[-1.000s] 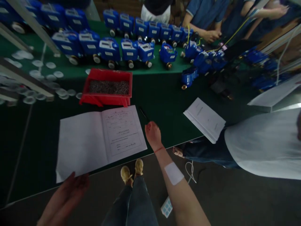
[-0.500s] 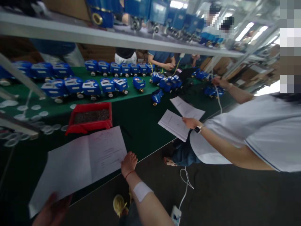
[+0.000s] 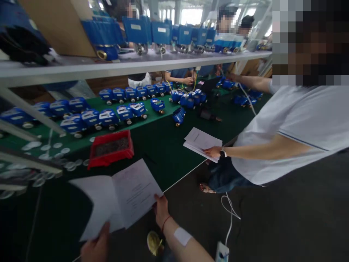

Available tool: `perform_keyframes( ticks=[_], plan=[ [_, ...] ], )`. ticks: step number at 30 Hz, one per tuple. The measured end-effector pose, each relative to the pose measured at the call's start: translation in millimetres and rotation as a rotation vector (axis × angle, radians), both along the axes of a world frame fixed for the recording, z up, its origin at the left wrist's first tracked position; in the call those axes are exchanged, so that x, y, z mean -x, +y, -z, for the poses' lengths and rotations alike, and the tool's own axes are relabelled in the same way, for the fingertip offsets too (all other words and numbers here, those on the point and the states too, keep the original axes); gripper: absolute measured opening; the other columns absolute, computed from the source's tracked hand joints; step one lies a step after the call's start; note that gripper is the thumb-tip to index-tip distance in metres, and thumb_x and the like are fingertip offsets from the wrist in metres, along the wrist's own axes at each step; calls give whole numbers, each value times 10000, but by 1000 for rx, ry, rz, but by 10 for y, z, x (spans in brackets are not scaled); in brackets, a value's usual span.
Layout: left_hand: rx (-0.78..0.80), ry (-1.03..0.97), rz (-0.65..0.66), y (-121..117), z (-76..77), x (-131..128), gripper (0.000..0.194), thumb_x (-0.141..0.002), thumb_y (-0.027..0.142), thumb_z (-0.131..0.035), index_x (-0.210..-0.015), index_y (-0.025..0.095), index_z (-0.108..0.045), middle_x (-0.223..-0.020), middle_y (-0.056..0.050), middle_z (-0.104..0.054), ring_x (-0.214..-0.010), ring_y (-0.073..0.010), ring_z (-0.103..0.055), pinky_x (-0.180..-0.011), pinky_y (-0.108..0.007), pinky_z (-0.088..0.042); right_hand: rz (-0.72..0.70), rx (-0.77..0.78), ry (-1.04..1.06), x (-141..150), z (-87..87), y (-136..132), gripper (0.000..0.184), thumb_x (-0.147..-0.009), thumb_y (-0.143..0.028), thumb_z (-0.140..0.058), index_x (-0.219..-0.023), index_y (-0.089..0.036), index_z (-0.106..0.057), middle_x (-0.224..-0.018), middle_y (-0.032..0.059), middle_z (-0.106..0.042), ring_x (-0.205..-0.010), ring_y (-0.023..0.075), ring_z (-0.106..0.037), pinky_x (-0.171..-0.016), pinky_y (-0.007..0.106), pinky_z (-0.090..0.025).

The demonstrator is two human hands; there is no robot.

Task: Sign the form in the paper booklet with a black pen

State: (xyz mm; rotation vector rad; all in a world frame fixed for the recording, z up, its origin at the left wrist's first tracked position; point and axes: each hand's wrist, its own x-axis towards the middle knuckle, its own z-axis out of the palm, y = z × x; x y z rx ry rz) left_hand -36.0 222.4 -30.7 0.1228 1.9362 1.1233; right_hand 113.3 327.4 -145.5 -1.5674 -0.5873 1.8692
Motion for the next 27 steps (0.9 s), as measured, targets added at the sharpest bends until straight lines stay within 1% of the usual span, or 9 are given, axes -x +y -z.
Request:
perform_keyframes(
  ticks=[2,5,9,13,17,19,21,24,27],
  plan=[
    [13,70,18,160,-25,-217,206,-781,301,-640,-797,97,-658,-815,-106,-660,-1010,-255,-603,-957,-333,-472,19,59,105,-57,43,-85,313,-982,-316,-416,-1196,-102,-496,-1061,101,-616,-855,141,-626,-757,296,-530],
    [32,121,31,286,-22,-352,335,-772,414,-587,-790,90,-668,-891,-150,-684,-1042,-303,-592,-924,-340,-478,14,126,155,-80,120,-174,308,-946,-324,-517,-1160,-103,-538,-1025,88,-622,-853,146,-621,-766,313,-533],
    [60,208,-10,202,-22,-285,464,-745,505,-530,-871,74,-646,-1041,-180,-669,-1045,-312,-589,-966,-369,-445,82,119,65,-108,243,-207,250,-889,-245,-607,-1088,-99,-569,-1016,70,-608,-852,132,-594,-751,280,-518],
    [76,249,36,103,2,-243,504,-736,578,-496,-783,94,-627,-922,-183,-674,-948,-319,-615,-909,-392,-477,95,211,35,-122,288,-232,218,-907,-307,-585,-984,-105,-560,-872,37,-602,-708,105,-567,-661,251,-494],
    [-12,183,304,228,86,-449,450,-651,574,-635,-740,135,-682,-893,-168,-689,-1015,-353,-612,-975,-431,-453,24,176,213,-52,146,-287,205,-862,-279,-605,-986,-120,-566,-948,64,-642,-808,141,-626,-753,301,-525],
    [-96,97,500,318,112,-595,362,-554,436,-758,-803,173,-745,-1080,-153,-681,-1172,-352,-555,-1087,-424,-374,20,71,266,-56,47,-284,266,-824,-272,-628,-1045,-139,-563,-1031,73,-643,-912,165,-631,-831,332,-522],
    [-160,7,650,346,106,-710,393,-538,325,-786,-923,243,-772,-1269,-103,-610,-1286,-325,-479,-1159,-407,-290,20,-24,264,-134,-48,-238,336,-762,-241,-664,-1063,-137,-559,-1052,74,-642,-957,170,-622,-878,338,-507],
    [-191,-83,689,223,81,-768,390,-631,369,-764,-1009,275,-758,-1305,-90,-584,-1286,-310,-475,-1179,-412,-263,-12,-77,222,-390,-209,-95,411,-646,-171,-701,-1029,-110,-563,-968,67,-654,-834,148,-622,-789,306,-522],
    [-171,-159,556,50,115,-722,419,-607,440,-811,-957,214,-764,-1226,-131,-614,-1256,-325,-482,-1191,-416,-237,-79,-75,230,-703,-439,100,464,-600,-215,-734,-1022,-126,-563,-883,51,-659,-673,138,-605,-581,252,-497]
  ],
)
